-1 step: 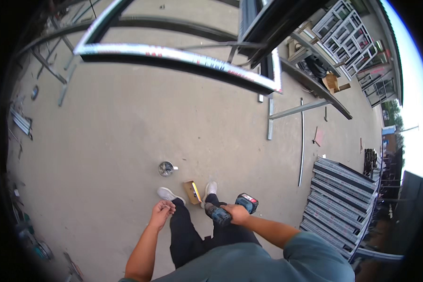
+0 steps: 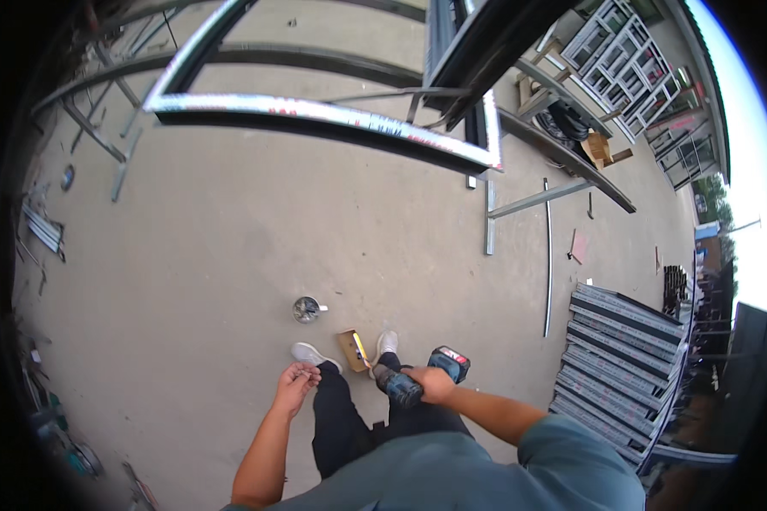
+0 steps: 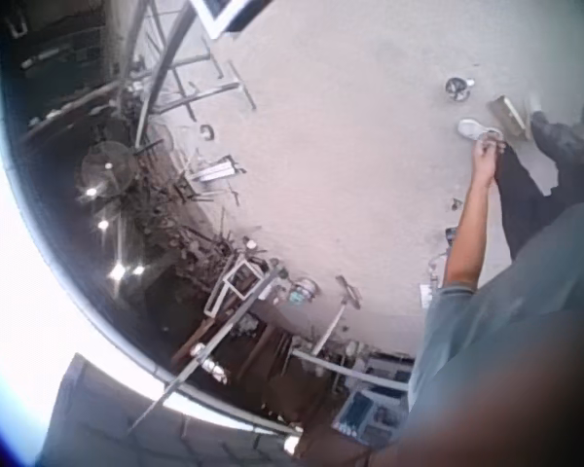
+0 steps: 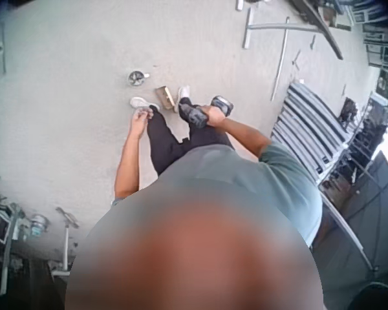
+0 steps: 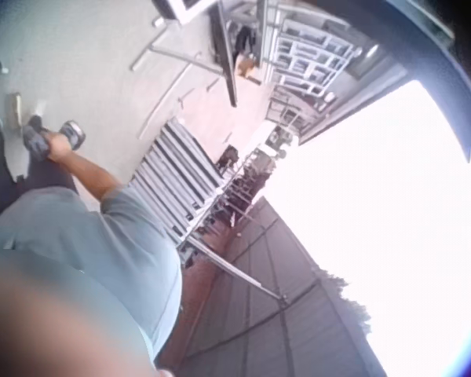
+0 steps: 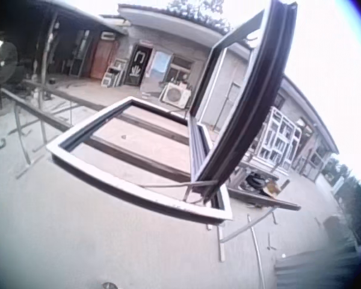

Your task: The person uses a cordless drill to fasten screws into a large metal window frame. They repeatedly pick up screws from a container on the floor, position them into pre-drilled holes on the frame, and drive them in with the drill while holding the frame steady.

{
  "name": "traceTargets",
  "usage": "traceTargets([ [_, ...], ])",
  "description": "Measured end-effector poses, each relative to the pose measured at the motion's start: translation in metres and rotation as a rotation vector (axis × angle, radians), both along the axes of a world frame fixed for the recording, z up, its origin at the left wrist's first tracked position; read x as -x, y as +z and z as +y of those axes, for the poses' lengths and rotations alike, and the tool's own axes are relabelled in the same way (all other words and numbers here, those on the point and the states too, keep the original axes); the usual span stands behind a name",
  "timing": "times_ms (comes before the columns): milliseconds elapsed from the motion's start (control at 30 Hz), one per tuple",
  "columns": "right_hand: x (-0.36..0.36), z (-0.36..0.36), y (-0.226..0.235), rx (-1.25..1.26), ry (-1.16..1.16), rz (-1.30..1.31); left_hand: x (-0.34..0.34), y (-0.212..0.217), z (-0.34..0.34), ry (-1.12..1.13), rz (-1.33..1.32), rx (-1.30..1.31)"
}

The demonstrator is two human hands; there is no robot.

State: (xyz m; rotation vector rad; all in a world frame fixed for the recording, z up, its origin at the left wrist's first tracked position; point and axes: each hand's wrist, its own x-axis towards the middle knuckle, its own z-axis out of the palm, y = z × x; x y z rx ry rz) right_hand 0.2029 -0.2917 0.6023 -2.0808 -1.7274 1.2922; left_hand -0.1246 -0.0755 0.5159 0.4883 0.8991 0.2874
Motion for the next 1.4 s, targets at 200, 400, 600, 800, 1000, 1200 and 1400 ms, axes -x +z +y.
traceTargets([
  [200, 0.033, 0.064, 0.121, -0.299, -0.16, 0.021, 0.012, 0.131, 0.039, 0.196, -0.131, 0.017],
  [400, 0.06, 0.099, 0.182, -0.409, -0.539, 0.24, -0.011, 0.226, 0.072, 0.272, -0.301, -0.064],
  [600, 0.067, 0.108, 0.23, -0.716, -0.237, -0.13, -0.016, 0.305, 0.086, 0.325, -0.372, -0.096],
  [800, 0.048, 0.127, 0.269, -0.67, -0.165, 0.159, -0.044, 0.341, 0.096, 0.378, -0.295, -0.084],
  [1000, 0.014, 0.17, 0.269, -0.709, -0.084, 0.33, -0.069, 0.342, 0.121, 0.425, -0.145, -0.106],
  [1200, -0.034, 0.216, 0.265, -0.575, -0.069, 0.473, -0.109, 0.355, 0.153, 0.399, -0.045, -0.193],
  [1400, -0.09, 0.249, 0.262, -0.665, -0.019, 0.571, -0.161, 0.373, 0.181, 0.327, 0.062, -0.305],
])
